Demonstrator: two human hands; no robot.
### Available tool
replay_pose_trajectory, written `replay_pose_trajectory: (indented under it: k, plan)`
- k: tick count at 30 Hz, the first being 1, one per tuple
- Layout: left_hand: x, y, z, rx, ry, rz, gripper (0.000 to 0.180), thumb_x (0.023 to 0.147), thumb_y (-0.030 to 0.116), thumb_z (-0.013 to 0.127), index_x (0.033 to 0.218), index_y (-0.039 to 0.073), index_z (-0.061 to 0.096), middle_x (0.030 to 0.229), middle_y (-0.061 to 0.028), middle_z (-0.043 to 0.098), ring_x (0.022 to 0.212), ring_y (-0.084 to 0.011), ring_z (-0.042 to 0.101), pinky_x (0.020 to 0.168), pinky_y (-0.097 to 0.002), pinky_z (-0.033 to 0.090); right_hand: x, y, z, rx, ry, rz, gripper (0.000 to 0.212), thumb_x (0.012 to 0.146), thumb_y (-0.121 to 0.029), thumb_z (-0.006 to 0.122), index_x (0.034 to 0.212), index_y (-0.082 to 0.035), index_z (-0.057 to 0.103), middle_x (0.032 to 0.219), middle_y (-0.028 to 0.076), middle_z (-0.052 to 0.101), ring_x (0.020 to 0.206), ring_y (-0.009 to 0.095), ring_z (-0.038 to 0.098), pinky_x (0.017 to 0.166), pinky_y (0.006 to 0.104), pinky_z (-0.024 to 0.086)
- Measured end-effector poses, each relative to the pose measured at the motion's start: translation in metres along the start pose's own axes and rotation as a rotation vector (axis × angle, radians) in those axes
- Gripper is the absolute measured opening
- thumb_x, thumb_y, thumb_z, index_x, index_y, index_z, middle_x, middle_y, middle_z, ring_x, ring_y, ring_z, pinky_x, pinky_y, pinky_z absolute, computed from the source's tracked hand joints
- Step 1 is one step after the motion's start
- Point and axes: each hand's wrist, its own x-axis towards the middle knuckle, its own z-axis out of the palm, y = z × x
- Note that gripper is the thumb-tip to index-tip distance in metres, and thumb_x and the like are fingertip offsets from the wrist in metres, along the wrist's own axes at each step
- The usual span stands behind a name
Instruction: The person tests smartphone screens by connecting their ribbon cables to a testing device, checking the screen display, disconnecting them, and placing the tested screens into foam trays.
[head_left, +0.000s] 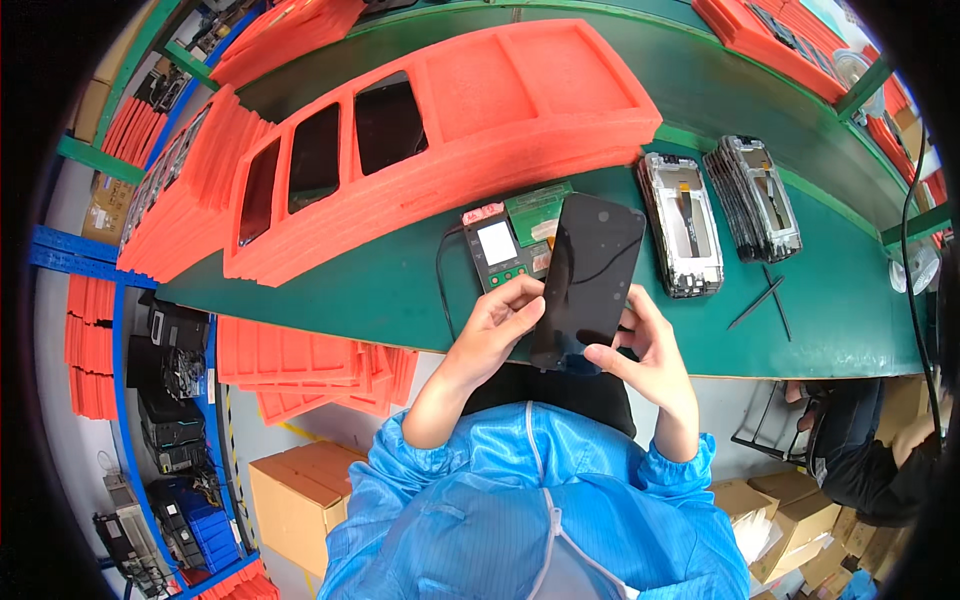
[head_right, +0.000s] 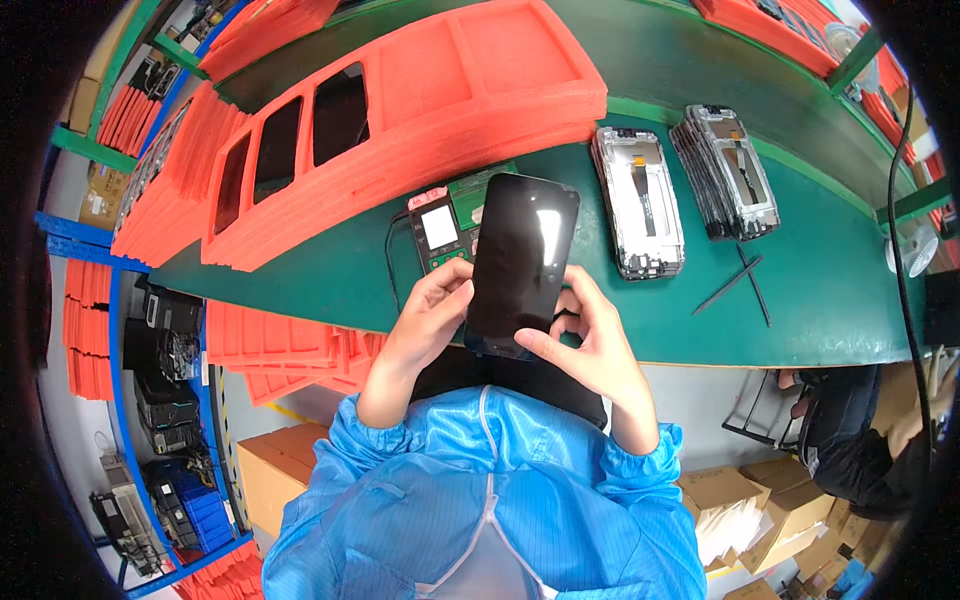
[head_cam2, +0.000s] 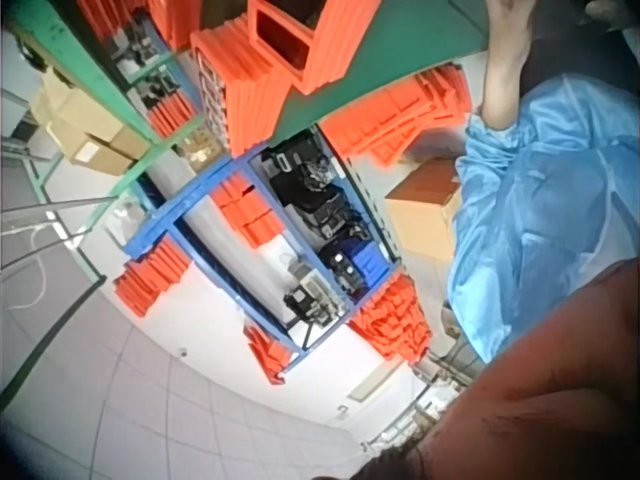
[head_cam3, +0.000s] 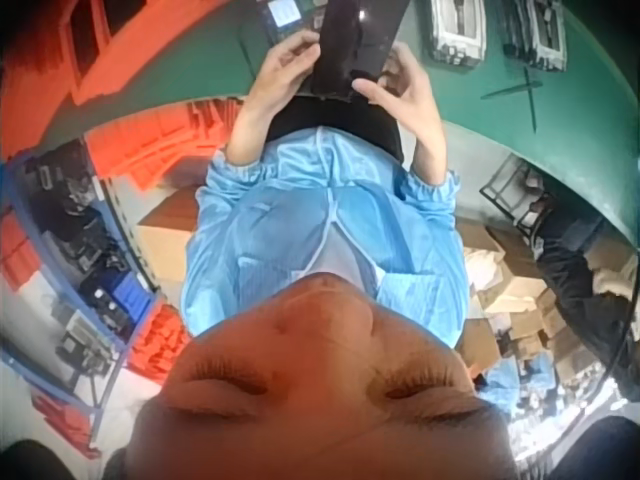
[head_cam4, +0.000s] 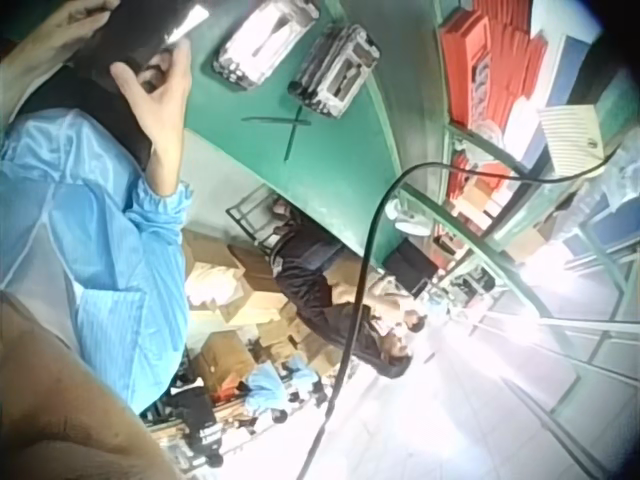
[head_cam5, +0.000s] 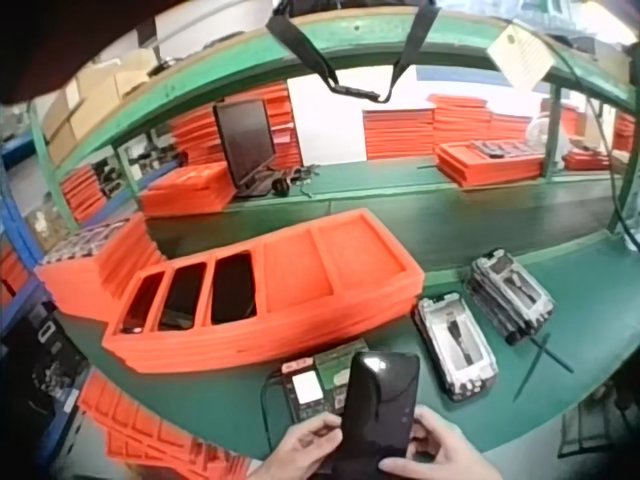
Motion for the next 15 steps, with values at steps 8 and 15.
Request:
replay_pose_trajectory:
  k: [8,15]
  plan:
    - [-0.0005,-0.0039,-0.0033,-0.003,0.02,-0.003,0.017,0.097,0.018,0.058,0.107,0.004,0.059,0.096,0.002,0.06,0.088,-0.0035,0.051,0.077,-0.0205,0.04,-0.0005,-0.0017,0.0041,-0.057,-0.014,-0.065,0.068,0.073,-0.001,0.078,0.131,-0.002,0.043,0.099,0.005,0.065,0.079,0.007,0.059,0.061,0.0202,0.046]
    - [-0.0014,-0.0011,-0.0039,-0.011,-0.043,0.009,0.021,0.098,0.02,0.056,0.108,0.002,0.059,0.101,-0.0031,0.063,0.099,-0.0089,0.056,0.09,-0.0265,0.043,-0.0015,-0.0042,0.0041,-0.083,-0.026,-0.001,0.081,0.071,0.001,0.078,0.138,0.002,0.033,0.127,0.014,0.053,0.119,0.023,0.054,0.097,0.0374,0.049]
